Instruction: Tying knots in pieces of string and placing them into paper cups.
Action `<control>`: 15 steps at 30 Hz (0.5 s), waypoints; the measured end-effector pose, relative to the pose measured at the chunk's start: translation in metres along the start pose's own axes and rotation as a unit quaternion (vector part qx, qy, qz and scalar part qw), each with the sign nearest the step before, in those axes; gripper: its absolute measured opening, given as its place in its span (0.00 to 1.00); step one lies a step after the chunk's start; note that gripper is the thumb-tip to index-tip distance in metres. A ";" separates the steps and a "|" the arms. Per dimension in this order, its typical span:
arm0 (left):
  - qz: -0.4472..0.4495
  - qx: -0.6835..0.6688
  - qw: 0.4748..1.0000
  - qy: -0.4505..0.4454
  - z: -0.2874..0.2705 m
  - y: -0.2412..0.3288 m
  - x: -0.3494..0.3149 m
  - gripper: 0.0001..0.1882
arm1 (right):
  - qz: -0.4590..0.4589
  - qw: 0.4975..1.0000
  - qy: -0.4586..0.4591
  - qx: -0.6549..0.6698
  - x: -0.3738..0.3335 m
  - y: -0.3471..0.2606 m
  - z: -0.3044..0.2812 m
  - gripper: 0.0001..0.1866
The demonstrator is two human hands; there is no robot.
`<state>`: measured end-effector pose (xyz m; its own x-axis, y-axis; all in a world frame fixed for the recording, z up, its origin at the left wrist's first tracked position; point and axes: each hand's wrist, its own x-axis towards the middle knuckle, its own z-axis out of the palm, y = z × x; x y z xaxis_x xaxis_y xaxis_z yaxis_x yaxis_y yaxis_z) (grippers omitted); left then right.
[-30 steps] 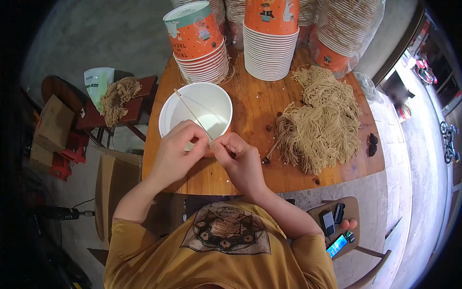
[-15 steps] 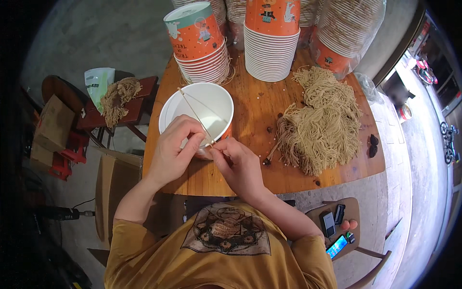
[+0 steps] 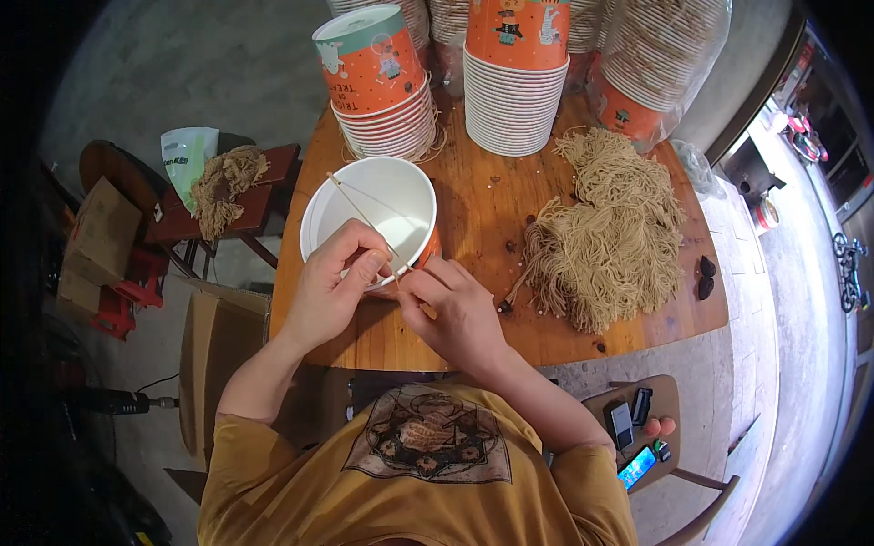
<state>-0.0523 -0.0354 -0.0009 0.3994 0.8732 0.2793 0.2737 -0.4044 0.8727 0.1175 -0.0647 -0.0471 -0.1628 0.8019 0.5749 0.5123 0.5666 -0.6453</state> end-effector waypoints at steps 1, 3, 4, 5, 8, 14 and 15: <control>0.008 0.014 1.000 0.000 0.000 0.000 0.000 0.05 | -0.026 1.000 -0.003 0.001 0.002 0.001 -0.002 0.05; 0.002 0.035 0.999 -0.003 0.002 0.002 0.000 0.05 | -0.052 0.999 -0.007 0.002 0.003 0.000 -0.008 0.05; -0.004 0.057 0.998 -0.004 0.002 0.002 -0.002 0.05 | -0.030 0.999 -0.017 0.041 0.004 -0.002 -0.012 0.04; -0.005 0.058 0.998 -0.003 0.003 0.001 -0.003 0.05 | -0.008 0.996 -0.027 0.080 0.004 -0.003 -0.015 0.04; -0.014 0.080 0.997 -0.004 0.005 0.002 -0.006 0.05 | 0.022 0.996 -0.065 0.055 0.006 0.000 -0.026 0.06; 0.129 0.258 0.957 -0.038 0.006 0.006 -0.009 0.08 | 0.061 0.991 -0.077 0.094 0.008 -0.001 -0.034 0.04; 0.130 0.262 0.956 -0.027 0.009 0.002 -0.011 0.08 | 0.061 0.991 -0.078 0.094 0.008 -0.001 -0.034 0.04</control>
<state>-0.0483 -0.0479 -0.0058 0.5535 0.7157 0.4259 0.5548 -0.6983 0.4523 0.1445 -0.0651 -0.0252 -0.2446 0.8781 0.4112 0.3723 0.4766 -0.7964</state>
